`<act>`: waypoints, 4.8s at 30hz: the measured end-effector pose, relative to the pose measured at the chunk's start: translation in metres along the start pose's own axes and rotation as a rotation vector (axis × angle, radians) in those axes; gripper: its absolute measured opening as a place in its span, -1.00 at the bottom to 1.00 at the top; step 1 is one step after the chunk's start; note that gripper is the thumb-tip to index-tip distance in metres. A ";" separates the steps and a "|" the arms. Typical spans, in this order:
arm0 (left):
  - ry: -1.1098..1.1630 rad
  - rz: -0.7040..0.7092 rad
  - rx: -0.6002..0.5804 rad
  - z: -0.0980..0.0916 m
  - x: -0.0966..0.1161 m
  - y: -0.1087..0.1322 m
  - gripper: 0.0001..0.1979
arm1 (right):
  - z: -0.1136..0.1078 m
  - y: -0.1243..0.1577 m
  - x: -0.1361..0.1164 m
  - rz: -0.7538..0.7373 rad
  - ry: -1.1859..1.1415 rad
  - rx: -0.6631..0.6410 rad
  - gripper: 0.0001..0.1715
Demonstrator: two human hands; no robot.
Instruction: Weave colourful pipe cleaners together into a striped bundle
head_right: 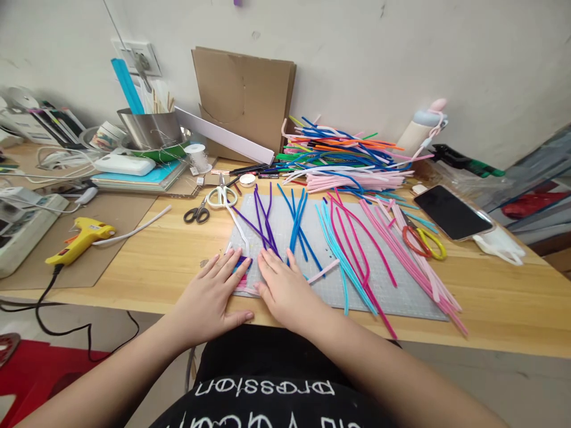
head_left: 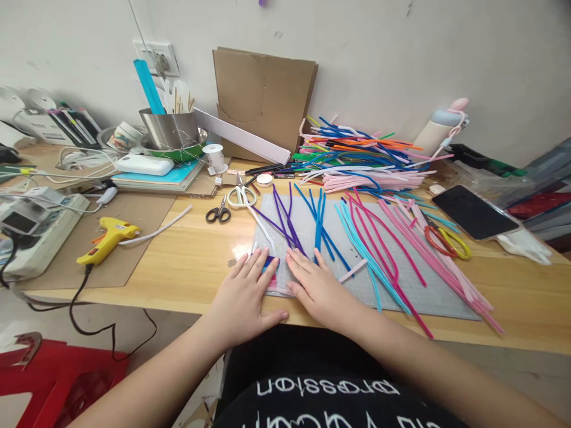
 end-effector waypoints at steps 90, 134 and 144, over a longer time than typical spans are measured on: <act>0.124 -0.017 0.017 0.001 -0.001 -0.001 -0.09 | -0.015 0.007 -0.003 -0.058 -0.187 0.100 -0.83; 0.072 0.015 -0.007 -0.004 0.000 -0.004 -0.06 | -0.012 0.010 0.005 -0.227 -0.011 0.110 -0.75; 0.094 0.016 0.008 -0.003 0.000 -0.004 -0.08 | -0.011 0.005 0.003 -0.335 0.059 0.095 -0.74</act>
Point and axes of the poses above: each hand's wrist, its own y-axis away from the middle knuckle, its own z-axis out of the palm, x = y × z, the point moved 1 cm from there along -y, towards the middle knuckle, and after that the axes turned 15 degrees about y, right-handed, at the moved point
